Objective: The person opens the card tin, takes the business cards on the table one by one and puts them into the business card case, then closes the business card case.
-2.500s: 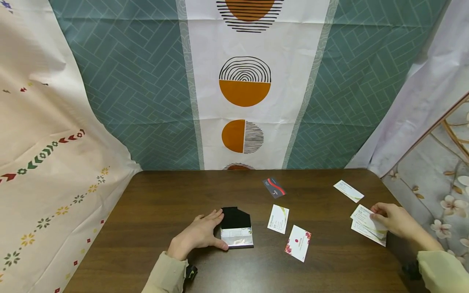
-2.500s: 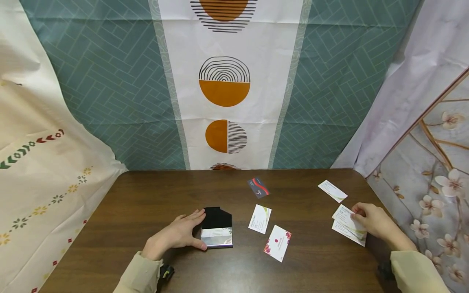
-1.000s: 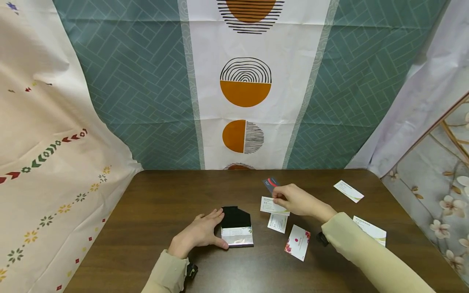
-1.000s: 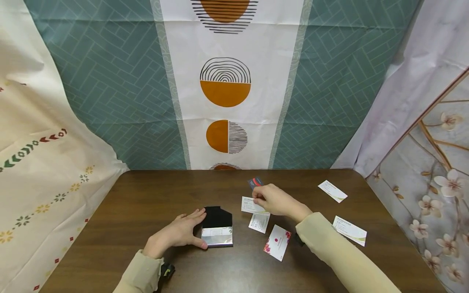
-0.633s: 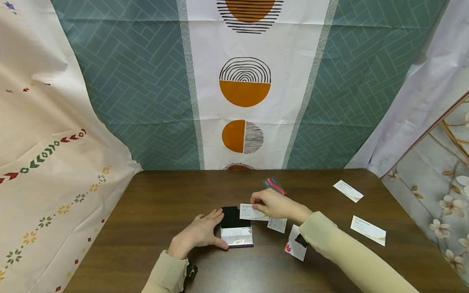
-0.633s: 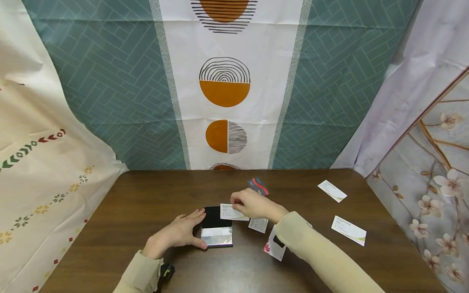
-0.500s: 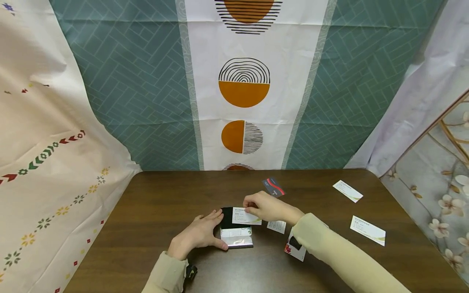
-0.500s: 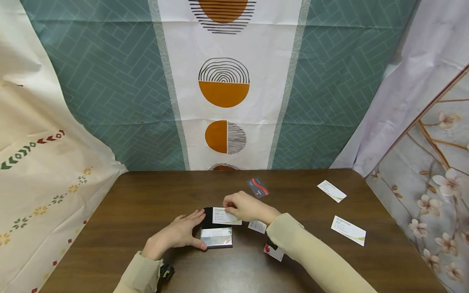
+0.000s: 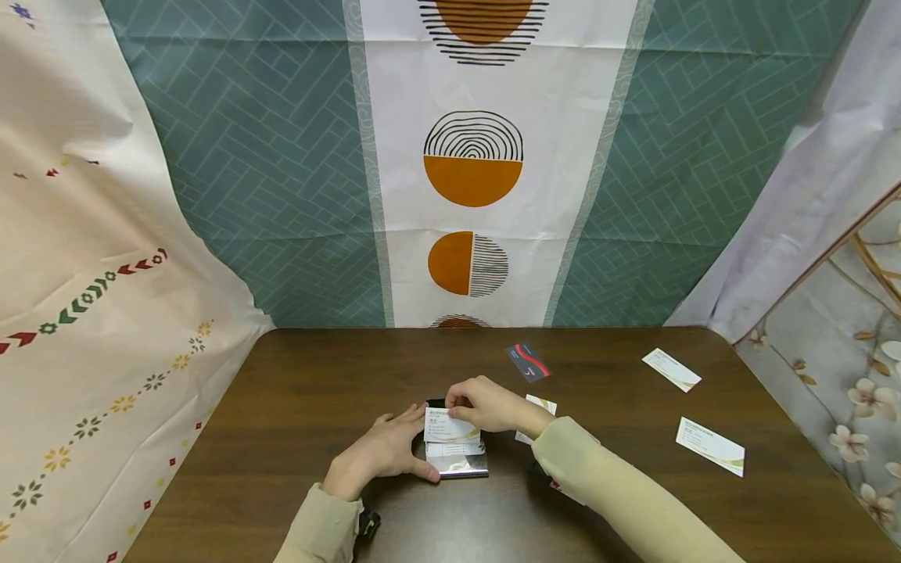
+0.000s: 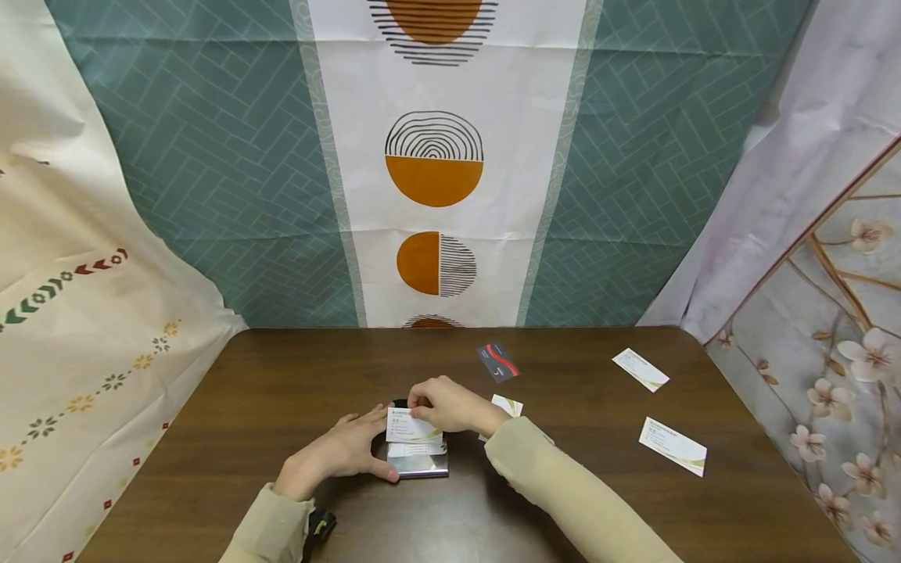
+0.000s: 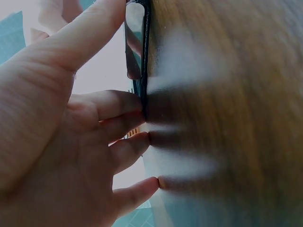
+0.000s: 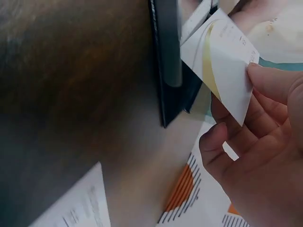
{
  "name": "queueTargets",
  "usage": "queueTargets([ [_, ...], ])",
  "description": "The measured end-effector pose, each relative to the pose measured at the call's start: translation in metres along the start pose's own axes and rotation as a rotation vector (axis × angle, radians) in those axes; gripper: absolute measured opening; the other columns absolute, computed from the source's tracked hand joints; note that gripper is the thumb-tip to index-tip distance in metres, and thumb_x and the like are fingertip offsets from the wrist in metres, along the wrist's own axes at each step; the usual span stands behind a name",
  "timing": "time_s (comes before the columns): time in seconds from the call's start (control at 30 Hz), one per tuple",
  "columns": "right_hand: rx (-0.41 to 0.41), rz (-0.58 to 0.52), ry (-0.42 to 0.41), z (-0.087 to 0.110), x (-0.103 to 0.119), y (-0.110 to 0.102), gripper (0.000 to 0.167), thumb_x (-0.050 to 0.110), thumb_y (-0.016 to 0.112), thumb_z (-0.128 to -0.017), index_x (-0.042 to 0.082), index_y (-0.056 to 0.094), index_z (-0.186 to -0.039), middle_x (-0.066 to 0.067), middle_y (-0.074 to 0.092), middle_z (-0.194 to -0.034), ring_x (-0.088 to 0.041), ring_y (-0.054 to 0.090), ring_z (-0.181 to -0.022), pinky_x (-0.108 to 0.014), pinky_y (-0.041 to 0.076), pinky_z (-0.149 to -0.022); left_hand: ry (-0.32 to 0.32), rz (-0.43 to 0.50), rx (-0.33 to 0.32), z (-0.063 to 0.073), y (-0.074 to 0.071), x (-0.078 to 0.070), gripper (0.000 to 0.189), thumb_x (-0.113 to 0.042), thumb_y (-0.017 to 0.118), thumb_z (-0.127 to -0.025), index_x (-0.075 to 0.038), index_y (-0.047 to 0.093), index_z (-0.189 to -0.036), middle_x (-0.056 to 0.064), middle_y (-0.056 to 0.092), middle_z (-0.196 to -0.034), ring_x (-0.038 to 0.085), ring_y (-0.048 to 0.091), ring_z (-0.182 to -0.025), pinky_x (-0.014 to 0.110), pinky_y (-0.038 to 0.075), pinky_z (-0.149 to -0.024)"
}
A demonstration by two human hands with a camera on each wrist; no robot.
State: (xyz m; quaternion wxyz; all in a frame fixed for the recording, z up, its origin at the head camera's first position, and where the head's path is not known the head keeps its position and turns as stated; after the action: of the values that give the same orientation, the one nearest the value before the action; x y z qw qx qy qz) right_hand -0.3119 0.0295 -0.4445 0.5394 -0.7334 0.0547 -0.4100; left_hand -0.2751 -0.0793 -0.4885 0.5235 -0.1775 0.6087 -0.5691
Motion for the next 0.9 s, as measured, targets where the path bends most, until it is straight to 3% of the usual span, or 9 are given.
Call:
queueTargets([
  [0.33, 0.002, 0.047, 0.025, 0.0, -0.007, 0.016, 0.008, 0.01, 0.07, -0.09, 0.015, 0.069, -0.084, 0.013, 0.059, -0.073, -0.001, 0.051, -0.065, -0.02, 0.044, -0.06, 0.009, -0.011, 0.01, 0.001, -0.001, -0.004, 0.103, -0.06, 0.078, -0.071, -0.003, 0.04, -0.148, 0.014, 0.029, -0.157, 0.032, 0.022, -0.145, 0.059, 0.018, -0.111],
  [0.9, -0.021, 0.088, 0.045, 0.003, -0.008, 0.019, 0.008, 0.011, 0.073, -0.088, 0.013, 0.07, -0.081, 0.013, 0.056, -0.068, -0.001, 0.048, -0.062, -0.02, 0.042, -0.057, 0.009, -0.021, 0.01, 0.003, -0.002, -0.005, 0.104, -0.06, 0.078, -0.071, -0.001, 0.04, -0.148, 0.015, 0.029, -0.157, 0.032, 0.023, -0.145, 0.058, 0.019, -0.111],
])
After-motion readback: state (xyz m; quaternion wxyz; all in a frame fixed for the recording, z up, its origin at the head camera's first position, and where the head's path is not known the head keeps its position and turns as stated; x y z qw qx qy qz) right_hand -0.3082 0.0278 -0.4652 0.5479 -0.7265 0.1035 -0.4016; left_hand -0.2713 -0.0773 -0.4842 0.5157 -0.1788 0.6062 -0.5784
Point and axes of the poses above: each hand's wrist, its own z-axis away from the middle knuckle, its own y-axis out of the palm, x = y × z, the point moved 9 cm from there along -z, towards the middle knuckle
